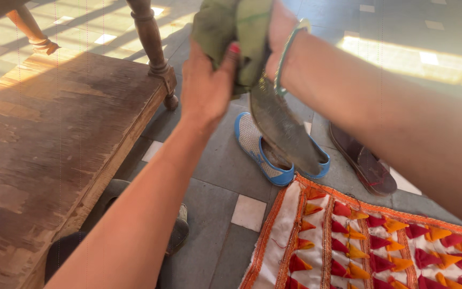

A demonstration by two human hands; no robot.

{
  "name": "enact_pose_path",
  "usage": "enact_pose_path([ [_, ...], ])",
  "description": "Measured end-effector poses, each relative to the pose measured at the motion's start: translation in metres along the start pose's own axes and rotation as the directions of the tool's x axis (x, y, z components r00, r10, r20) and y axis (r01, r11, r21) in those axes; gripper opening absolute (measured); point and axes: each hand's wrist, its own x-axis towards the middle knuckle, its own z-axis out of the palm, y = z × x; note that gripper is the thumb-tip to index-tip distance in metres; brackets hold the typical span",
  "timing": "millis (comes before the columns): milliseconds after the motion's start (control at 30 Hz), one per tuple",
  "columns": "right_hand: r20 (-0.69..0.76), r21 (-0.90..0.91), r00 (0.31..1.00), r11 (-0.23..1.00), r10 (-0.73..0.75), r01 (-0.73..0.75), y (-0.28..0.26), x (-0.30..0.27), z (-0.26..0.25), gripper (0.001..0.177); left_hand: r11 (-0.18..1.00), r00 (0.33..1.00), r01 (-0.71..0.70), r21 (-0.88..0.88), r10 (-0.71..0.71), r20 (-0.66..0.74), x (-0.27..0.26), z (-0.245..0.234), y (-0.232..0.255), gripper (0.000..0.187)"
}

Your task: The person wipes several pairs of shoes on the floor and a wooden shoe rack using a green cloth. They handle blue slip-on shoes, brown lace-up shoes, and dark slip-on shoes, wiping the uppers and soles, then wipe the wooden rack surface.

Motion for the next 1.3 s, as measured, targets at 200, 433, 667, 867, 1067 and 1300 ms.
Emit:
enact_pose_path([
  [200,-0.261,-0.084,0.965,0.996,-0.005,-0.018,0.013,-0.005,0.016,0.043,0.897,0.898,0.44,0.045,-0.438,-0.049,0.021,-0.003,-0.018,0.058],
  [433,-0.21,-0.015,0.978,1.0,-0.006,0.003,0.011,-0.01,0.024,0.047,0.826,0.927,0.36,-0.433,-0.265,0.265,0.024,-0.026,-0.011,0.061],
  [667,-0.273,-0.011,0.96,0.998,-0.062,0.062,0.01,0.006,0.013,0.046,0.852,0.923,0.383,-0.356,-0.334,0.193,0.009,-0.027,-0.006,0.067],
  [867,-0.345,-0.074,0.938,0.997,-0.031,0.006,0.01,0.012,0.007,0.056,0.925,0.924,0.38,-0.027,-0.381,-0.046,0.016,-0.008,-0.014,0.064],
  [1067,-0.529,-0.3,0.836,0.954,-0.147,-0.022,0.023,0.012,0.025,0.061,0.777,0.799,0.569,-0.269,-0.6,-0.042,0.031,-0.009,-0.017,0.06],
  [1300,-0.208,-0.216,0.978,0.975,-0.004,-0.042,0.008,0.002,0.01,0.053,0.599,0.799,0.599,-0.531,-0.488,0.351,0.018,-0.02,-0.009,0.044],
])
